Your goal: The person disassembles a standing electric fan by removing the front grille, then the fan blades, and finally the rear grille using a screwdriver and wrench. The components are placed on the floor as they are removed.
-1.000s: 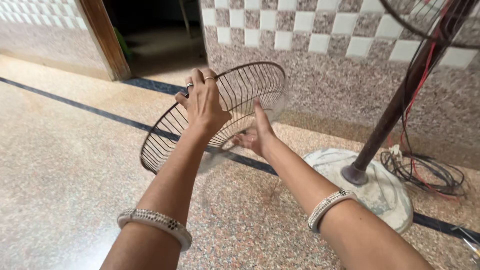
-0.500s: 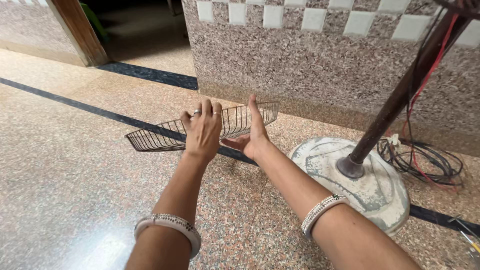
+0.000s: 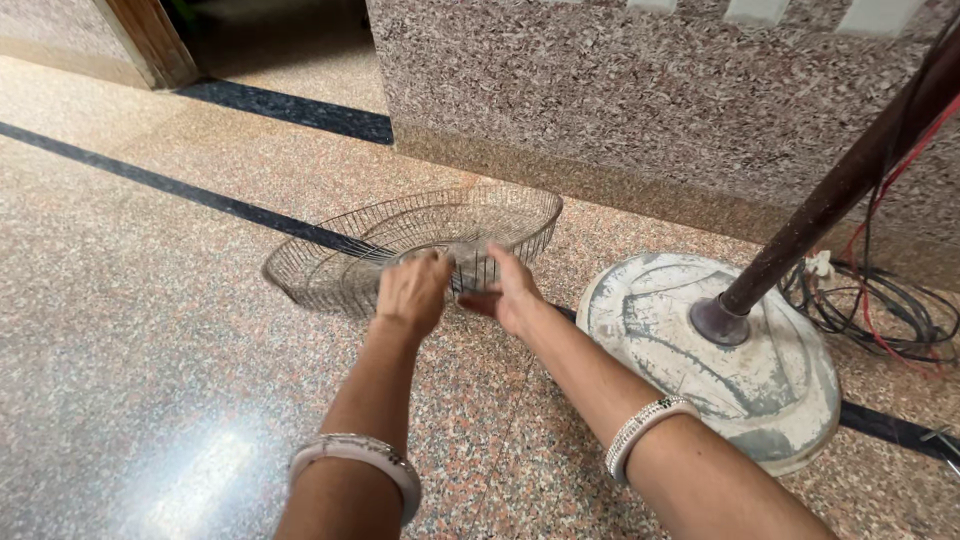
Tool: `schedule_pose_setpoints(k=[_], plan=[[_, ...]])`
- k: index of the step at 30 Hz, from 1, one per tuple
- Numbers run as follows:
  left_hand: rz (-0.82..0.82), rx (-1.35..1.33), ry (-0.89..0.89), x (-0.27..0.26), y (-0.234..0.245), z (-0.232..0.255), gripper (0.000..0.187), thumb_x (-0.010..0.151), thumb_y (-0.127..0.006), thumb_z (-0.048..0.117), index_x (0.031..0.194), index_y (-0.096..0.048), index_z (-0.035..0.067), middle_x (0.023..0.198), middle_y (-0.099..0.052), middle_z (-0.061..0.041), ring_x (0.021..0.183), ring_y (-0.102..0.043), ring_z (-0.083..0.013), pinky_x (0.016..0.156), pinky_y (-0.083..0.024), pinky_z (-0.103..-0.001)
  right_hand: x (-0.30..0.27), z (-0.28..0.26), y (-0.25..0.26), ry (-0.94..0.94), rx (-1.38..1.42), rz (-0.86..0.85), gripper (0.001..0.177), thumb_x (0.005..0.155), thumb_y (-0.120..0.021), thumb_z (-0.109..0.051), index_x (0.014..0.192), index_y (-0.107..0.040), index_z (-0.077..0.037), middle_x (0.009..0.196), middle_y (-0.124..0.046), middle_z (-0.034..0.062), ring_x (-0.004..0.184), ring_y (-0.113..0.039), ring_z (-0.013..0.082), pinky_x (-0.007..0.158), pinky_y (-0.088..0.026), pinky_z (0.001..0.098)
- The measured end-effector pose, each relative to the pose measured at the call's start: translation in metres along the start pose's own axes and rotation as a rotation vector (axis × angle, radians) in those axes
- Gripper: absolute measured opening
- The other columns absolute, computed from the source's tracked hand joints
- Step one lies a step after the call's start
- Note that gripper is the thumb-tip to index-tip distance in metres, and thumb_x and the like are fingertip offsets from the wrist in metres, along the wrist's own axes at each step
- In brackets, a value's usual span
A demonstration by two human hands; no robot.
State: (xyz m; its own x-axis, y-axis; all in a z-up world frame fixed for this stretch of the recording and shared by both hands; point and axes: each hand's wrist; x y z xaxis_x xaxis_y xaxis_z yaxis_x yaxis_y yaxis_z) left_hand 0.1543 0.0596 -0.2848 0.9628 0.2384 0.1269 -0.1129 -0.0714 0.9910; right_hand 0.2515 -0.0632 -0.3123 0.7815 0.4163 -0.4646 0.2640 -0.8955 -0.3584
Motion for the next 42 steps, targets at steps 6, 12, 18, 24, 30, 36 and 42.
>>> schedule_pose_setpoints(k=[6,12,18,24,30,36,42], plan=[[-0.189,-0.015,0.013,-0.003,-0.045,0.021,0.015,0.099,-0.062,0.008,0.112,-0.068,0.011,0.105,-0.07,-0.012,0.094,-0.072,-0.0228,0.076,-0.062,-0.036,0.033,0.041,0.028,-0.034,-0.088,0.087,0.031,0.105,-0.054,-0.018,0.128,-0.047,0.001,0.11,-0.048,0.0178,0.08,-0.071,0.0307,0.065,-0.064,0.0429],[-0.16,-0.03,-0.003,0.008,-0.074,0.028,0.019,0.093,-0.068,0.01,0.112,-0.065,0.011,0.107,-0.069,-0.011,0.099,-0.07,-0.0254,0.081,-0.059,-0.036,0.052,0.056,0.048,-0.033,-0.233,0.193,0.028,0.099,-0.061,-0.016,0.117,-0.053,0.004,0.104,-0.059,0.0178,0.078,-0.071,0.0315,0.061,-0.066,0.0422],[-0.356,0.01,0.044,0.013,-0.101,0.029,0.02,0.099,-0.065,0.014,0.118,-0.06,0.009,0.101,-0.065,-0.01,0.083,-0.069,-0.0181,0.072,-0.063,-0.031,0.06,0.068,0.055,-0.067,-0.269,0.161,0.032,0.101,-0.059,-0.013,0.124,-0.049,0.007,0.109,-0.061,0.0214,0.081,-0.073,0.0302,0.065,-0.068,0.0393],[-0.32,-0.008,0.028,0.015,-0.132,0.025,0.02,0.097,-0.066,0.015,0.117,-0.062,0.012,0.103,-0.065,-0.01,0.087,-0.067,-0.0205,0.074,-0.059,-0.034,0.073,0.087,0.056,-0.073,-0.293,0.21,0.032,0.1,-0.06,-0.009,0.123,-0.044,0.009,0.109,-0.059,0.0238,0.084,-0.073,0.0321,0.064,-0.067,0.039],[-0.38,0.028,0.035,0.018,-0.152,0.019,0.022,0.099,-0.062,0.016,0.121,-0.06,0.011,0.102,-0.064,-0.01,0.082,-0.065,-0.0179,0.07,-0.058,-0.031,0.09,0.105,0.058,-0.074,-0.348,0.203,0.031,0.099,-0.062,-0.009,0.12,-0.047,0.009,0.105,-0.062,0.0222,0.083,-0.073,0.0295,0.061,-0.065,0.0365],[-0.469,0.028,0.023,0.015,-0.161,0.022,0.019,0.104,-0.056,0.013,0.122,-0.058,0.008,0.098,-0.063,-0.009,0.074,-0.059,-0.0145,0.063,-0.056,-0.027,0.099,0.114,0.066,-0.084,-0.412,0.236,0.034,0.096,-0.066,-0.011,0.119,-0.044,0.001,0.105,-0.062,0.0191,0.083,-0.072,0.0258,0.062,-0.065,0.0328],[-0.448,-0.009,0.031,0.019,-0.17,0.029,0.02,0.1,-0.062,0.011,0.12,-0.061,0.009,0.092,-0.062,-0.008,0.07,-0.057,-0.0138,0.061,-0.053,-0.027,0.103,0.112,0.077,-0.036,-0.831,0.235,0.061,0.096,-0.073,-0.028,0.139,-0.049,0.007,0.128,-0.063,0.0234,0.106,-0.067,0.0301,0.093,-0.058,0.0452]])
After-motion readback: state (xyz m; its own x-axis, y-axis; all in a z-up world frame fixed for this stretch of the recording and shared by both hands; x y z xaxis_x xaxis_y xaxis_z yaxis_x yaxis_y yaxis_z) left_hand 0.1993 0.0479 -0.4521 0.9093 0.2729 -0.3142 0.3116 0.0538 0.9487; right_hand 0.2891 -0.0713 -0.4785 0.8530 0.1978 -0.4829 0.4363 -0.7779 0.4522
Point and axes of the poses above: each hand's wrist, its own x-axis towards the middle knuckle, its own y-axis out of the back of the hand, z = x × y
